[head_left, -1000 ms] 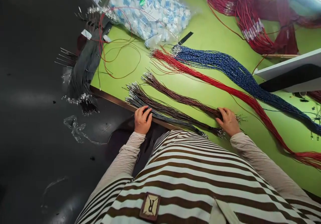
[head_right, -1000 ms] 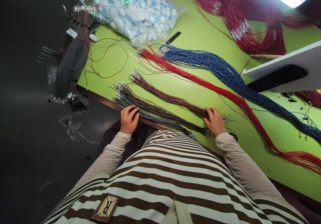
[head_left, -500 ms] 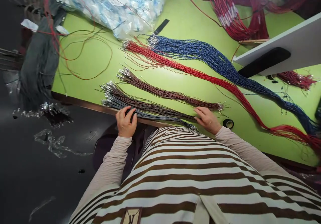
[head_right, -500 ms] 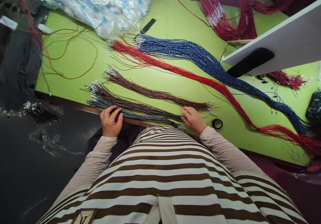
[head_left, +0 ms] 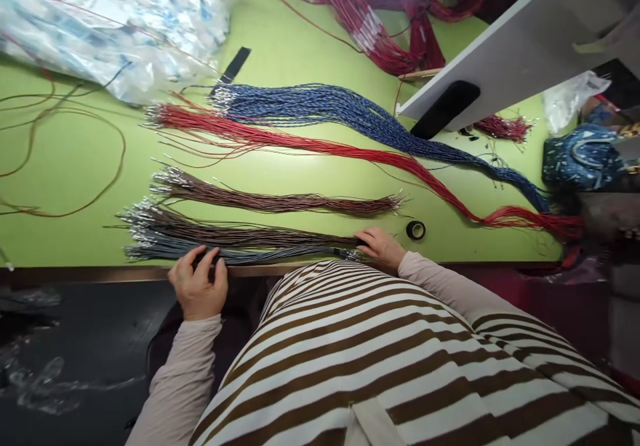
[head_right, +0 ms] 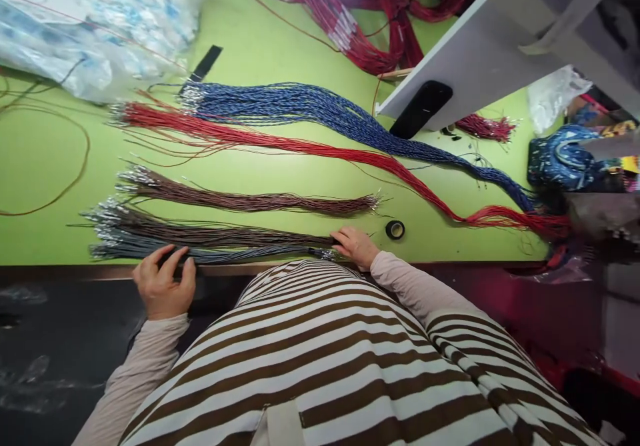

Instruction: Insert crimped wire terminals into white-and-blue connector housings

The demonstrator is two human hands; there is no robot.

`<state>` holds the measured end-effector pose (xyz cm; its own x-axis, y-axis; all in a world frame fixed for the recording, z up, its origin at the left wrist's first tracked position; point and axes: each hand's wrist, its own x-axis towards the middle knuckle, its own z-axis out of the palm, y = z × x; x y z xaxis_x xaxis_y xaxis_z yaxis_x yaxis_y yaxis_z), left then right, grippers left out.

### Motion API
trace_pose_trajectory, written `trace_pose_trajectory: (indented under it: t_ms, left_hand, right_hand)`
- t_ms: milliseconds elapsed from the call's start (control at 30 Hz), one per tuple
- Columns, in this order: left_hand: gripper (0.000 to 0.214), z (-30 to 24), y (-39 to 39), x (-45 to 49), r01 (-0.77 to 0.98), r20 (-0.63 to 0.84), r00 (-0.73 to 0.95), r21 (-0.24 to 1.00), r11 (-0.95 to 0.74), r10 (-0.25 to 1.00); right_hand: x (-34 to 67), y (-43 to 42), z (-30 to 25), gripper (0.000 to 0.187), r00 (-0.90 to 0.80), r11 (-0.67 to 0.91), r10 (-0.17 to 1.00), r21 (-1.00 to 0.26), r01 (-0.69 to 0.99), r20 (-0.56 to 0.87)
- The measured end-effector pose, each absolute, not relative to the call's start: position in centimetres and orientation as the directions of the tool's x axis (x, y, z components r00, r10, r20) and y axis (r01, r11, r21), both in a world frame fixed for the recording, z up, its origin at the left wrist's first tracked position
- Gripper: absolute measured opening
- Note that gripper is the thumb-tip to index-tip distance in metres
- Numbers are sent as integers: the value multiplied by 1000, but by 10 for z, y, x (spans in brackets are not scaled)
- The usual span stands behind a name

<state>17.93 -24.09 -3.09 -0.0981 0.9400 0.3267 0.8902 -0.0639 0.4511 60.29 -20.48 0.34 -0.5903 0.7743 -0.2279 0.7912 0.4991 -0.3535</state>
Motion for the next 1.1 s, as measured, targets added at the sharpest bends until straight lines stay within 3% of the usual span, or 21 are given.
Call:
trace_pose_trajectory:
  t_ms: [167, 367, 533, 700, 833, 933, 1100]
  left_hand:
    - [27, -29, -241, 180, 883, 318, -95, 465, -68, 943]
    - [25, -15, -235, 183, 872, 366, -160, 487, -42, 917]
    - [28, 2, -196, 213, 812, 405, -16, 538, -224, 914]
    - [30, 1, -148, 260, 707, 381, 228, 568, -421, 896]
    - [34, -6, -132, 288, 701, 280, 362, 547, -457, 889]
    - [37, -5, -133, 300, 695, 192, 476, 515, -502, 858]
    - [38, -4, -143, 307, 693, 83, 550, 511, -509, 831]
  right_hand:
    - [618, -180, 19, 39, -491, 453, 871, -345, 822, -28]
    - [637, -146, 23, 52, -406, 381, 913, -303, 874, -24]
    - [668, -153, 35, 37, -154, 176, 984, -324, 930, 93]
    - [704, -173, 24, 27, -99, 48, 984, -311, 949, -150]
    - [702, -179, 6, 25, -81, 31, 987, -327, 945, -139]
    - [691, -177, 18, 26, -117, 70, 989, -416, 907, -87]
    - [669, -166, 79, 25, 75, -19, 997, -802, 598, 32]
